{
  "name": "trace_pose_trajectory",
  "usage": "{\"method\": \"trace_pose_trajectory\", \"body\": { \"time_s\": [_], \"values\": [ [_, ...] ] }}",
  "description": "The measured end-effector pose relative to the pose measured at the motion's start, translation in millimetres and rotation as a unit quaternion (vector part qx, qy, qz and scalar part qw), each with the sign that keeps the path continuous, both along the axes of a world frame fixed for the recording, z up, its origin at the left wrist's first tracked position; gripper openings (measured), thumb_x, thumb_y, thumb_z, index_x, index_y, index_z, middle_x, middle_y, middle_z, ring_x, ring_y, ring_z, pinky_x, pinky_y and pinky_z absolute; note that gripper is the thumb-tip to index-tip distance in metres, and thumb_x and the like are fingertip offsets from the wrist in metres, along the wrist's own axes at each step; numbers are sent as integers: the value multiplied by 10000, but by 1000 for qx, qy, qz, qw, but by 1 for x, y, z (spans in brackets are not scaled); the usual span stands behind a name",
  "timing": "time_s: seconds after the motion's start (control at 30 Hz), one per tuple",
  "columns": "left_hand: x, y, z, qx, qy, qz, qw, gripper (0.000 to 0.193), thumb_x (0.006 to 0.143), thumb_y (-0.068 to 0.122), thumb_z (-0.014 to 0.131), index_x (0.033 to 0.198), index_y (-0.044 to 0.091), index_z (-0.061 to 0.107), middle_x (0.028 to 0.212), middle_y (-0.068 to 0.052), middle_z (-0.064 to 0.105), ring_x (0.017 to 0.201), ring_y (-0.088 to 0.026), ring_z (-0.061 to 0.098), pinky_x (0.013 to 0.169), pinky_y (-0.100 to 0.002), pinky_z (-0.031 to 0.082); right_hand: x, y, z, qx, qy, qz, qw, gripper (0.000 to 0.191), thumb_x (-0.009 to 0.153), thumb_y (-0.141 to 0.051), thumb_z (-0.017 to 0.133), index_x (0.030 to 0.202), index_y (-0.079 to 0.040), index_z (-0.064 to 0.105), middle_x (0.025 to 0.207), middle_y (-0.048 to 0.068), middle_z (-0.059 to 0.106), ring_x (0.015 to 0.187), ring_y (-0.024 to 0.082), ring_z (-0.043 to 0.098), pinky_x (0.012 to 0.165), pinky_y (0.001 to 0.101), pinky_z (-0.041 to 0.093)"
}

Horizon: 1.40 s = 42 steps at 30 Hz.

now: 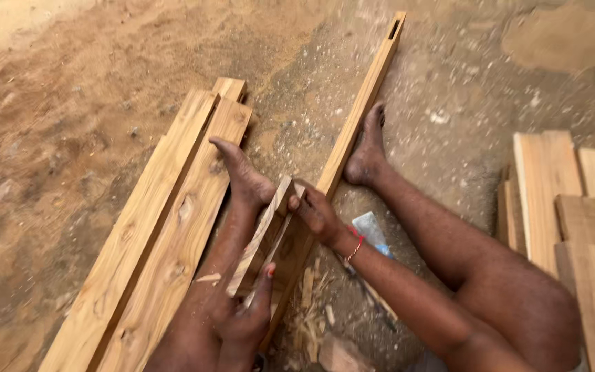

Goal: The person chisels a groove into a wooden beam using a chisel and a wooden mallet while sitting on the ground, then fits a pre-cut wooden panel into the groove to check the fit.

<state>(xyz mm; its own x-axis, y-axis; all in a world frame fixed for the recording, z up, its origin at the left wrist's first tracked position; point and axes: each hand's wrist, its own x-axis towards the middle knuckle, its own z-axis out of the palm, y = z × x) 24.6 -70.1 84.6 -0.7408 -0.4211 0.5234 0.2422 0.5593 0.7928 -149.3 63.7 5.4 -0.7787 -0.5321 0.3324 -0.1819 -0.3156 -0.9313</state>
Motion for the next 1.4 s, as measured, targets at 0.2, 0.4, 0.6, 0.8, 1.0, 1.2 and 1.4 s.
{"method": "trace_pose_trajectory", "body": {
  "time_s": [0.2, 0.4, 0.6, 0.8, 1.0, 1.2, 1.4],
  "values": [
    [3, -19, -5, -127, -5, -10, 992, 334, 880, 134, 760, 1151, -52, 699, 986, -226, 770, 852, -247, 783, 730, -329, 604, -1, -2, 9, 6, 82, -18, 996, 478, 1088, -436, 555, 1297, -6, 573, 1156, 18, 575, 1125, 121, 539, 1001, 280, 440],
    [-18, -9, -3, -25, -48, 4, 999, 375, 892, 178, 761, 1210, -10, 696, 978, -218, 776, 817, -264, 767, 701, -334, 605, 5, -3, 33, -20, -19, -11, 1000, 558, 1039, -468, 577, 1391, -38, 531, 1064, 9, 616, 1004, 113, 564, 926, 271, 482],
    [-25, -29, -15, 11, -18, 13, 1000, 352, 908, 160, 762, 1206, -13, 690, 997, -215, 769, 830, -268, 763, 710, -335, 613, 33, -6, 98, 31, 112, -47, 992, 569, 1062, -443, 582, 1390, 22, 588, 1169, 100, 637, 1080, 149, 603, 954, 302, 514],
    [-18, -60, 17, 123, 137, 96, 978, 328, 925, 142, 763, 1201, -16, 685, 1017, -212, 762, 843, -272, 758, 719, -336, 622, 20, 51, 131, 44, 174, -135, 974, 708, 1091, -539, 478, 1579, -37, 374, 1541, 143, 476, 1447, 218, 475, 1201, 348, 419],
    [-43, -41, 138, 247, 184, 100, 946, 305, 941, 124, 764, 1197, -18, 679, 1036, -210, 755, 857, -276, 754, 728, -336, 630, 15, 97, 122, -22, -91, -111, 989, 373, 1067, -290, 619, 1275, 17, 659, 1229, 170, 636, 999, 170, 612, 861, 338, 548],
    [-167, -28, 1, 390, -49, -13, 919, 283, 957, 106, 765, 1192, -21, 674, 1055, -207, 748, 870, -280, 750, 737, -337, 639, 20, 80, 106, 124, 21, -91, 988, 277, 1005, -304, 604, 1112, -68, 698, 1119, 9, 682, 939, 101, 686, 869, 284, 635],
    [-117, -30, 88, 365, -18, -25, 930, 261, 973, 87, 766, 1188, -24, 668, 1075, -204, 741, 883, -284, 745, 747, -338, 647, 36, 84, 62, 268, 61, -3, 961, 348, 987, -317, 647, 1190, -42, 709, 1102, 58, 728, 1036, 143, 661, 907, 328, 561]
  ]
}}
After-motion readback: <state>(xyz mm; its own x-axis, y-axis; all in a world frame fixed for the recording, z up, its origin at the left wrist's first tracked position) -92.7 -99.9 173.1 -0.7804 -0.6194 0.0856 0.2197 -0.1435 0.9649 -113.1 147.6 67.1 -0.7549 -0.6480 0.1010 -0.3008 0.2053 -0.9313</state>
